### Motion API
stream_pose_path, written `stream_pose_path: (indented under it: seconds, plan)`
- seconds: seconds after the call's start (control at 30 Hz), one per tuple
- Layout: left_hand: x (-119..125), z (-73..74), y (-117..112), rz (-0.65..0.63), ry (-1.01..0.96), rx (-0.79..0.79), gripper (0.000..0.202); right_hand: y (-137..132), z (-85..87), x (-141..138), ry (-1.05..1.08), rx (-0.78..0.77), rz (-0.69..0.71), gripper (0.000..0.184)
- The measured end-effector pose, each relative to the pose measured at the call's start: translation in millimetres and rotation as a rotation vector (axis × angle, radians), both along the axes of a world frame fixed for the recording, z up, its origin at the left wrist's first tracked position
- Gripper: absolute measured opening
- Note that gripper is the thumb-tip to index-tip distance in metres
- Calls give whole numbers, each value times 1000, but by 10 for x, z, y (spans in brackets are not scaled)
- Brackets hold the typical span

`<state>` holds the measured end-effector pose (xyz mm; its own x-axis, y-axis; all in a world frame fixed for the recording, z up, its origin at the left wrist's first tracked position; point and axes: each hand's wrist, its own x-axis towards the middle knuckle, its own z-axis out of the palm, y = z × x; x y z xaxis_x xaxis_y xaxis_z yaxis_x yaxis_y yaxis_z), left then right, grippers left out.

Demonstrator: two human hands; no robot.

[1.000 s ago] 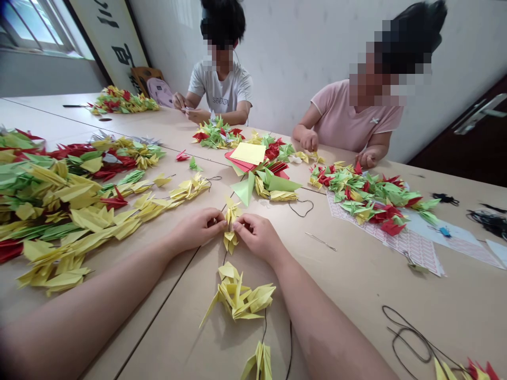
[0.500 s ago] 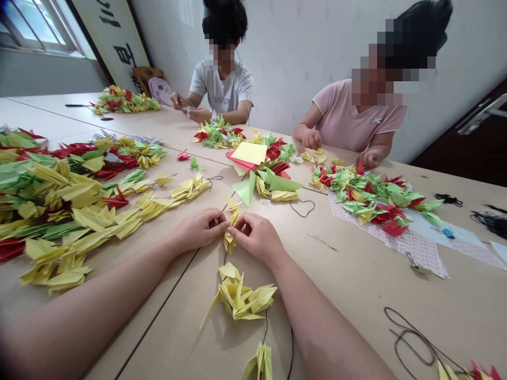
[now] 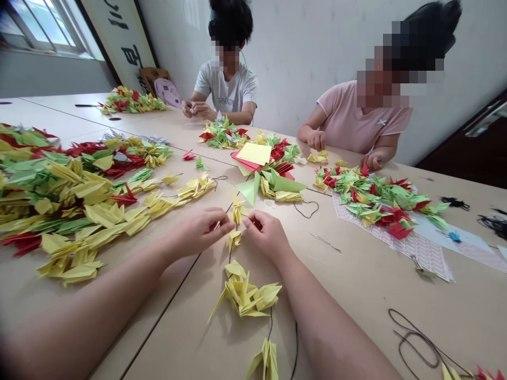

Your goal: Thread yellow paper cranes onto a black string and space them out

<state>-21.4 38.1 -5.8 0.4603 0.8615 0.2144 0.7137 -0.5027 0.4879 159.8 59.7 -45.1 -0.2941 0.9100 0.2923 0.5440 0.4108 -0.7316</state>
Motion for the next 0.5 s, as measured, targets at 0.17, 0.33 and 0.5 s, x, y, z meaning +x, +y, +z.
stream_pose_path:
  seconds: [0.17, 0.33, 0.5]
  plan:
    - [-14, 267, -310, -95, 292, -230, 39, 2, -12, 20, 56, -14, -34, 22]
    - [83, 55, -215, -267, 256, -235, 28, -1, -26, 38, 59, -13, -42, 22]
    - [118, -135, -107, -315, 194, -171, 16, 21, -86, 62, 93, -29, -119, 26]
